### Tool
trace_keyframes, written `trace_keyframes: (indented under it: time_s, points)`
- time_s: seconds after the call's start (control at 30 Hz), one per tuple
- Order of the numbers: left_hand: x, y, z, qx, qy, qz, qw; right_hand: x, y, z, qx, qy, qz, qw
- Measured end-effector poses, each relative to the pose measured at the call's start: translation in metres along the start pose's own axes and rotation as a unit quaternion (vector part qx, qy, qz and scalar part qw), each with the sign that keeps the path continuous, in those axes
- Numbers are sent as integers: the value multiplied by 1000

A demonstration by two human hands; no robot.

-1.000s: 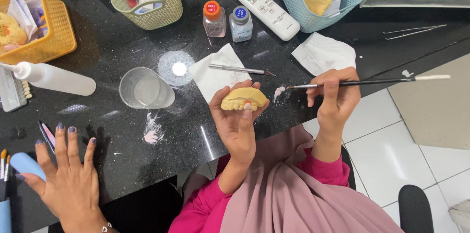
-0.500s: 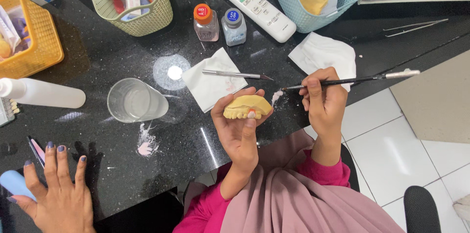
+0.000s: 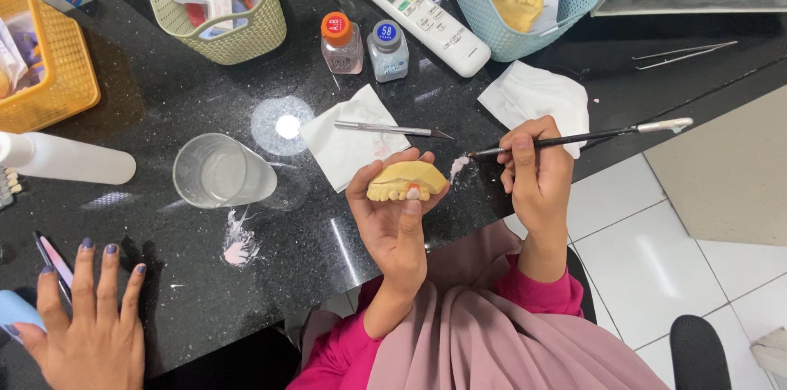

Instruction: The person holds a yellow dental plaster model with artificial teeth and uses a fine brush to apply pink ceramic material onto the tooth area, periodically dipping the brush and switching to a metal carving tool to shape and smooth the applied material on the model.

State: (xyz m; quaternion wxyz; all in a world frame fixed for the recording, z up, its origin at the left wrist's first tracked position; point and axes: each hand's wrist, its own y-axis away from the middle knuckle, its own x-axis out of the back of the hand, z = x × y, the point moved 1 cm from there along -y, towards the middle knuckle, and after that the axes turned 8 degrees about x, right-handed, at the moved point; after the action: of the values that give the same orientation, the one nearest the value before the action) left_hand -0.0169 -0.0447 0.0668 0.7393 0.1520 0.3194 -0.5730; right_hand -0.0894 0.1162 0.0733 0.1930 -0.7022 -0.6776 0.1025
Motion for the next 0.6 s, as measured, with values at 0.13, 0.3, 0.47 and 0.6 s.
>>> trace_keyframes:
  time_s: [0.13,0.3,0.47,0.6]
  points:
    - [0,2,-1,3,6,3,1000,1,1,0,4,2,-1,1000]
    - [1,2,-2,4,-2,4,1000,1,1,1,0,0,-8,1000]
    - [1,2,-3,5,-4,6,1000,2,2,2,-5,17,-10,1000]
    - [1,2,-3,0,-4,1,1000,3,2,2,0,12,-9,1000]
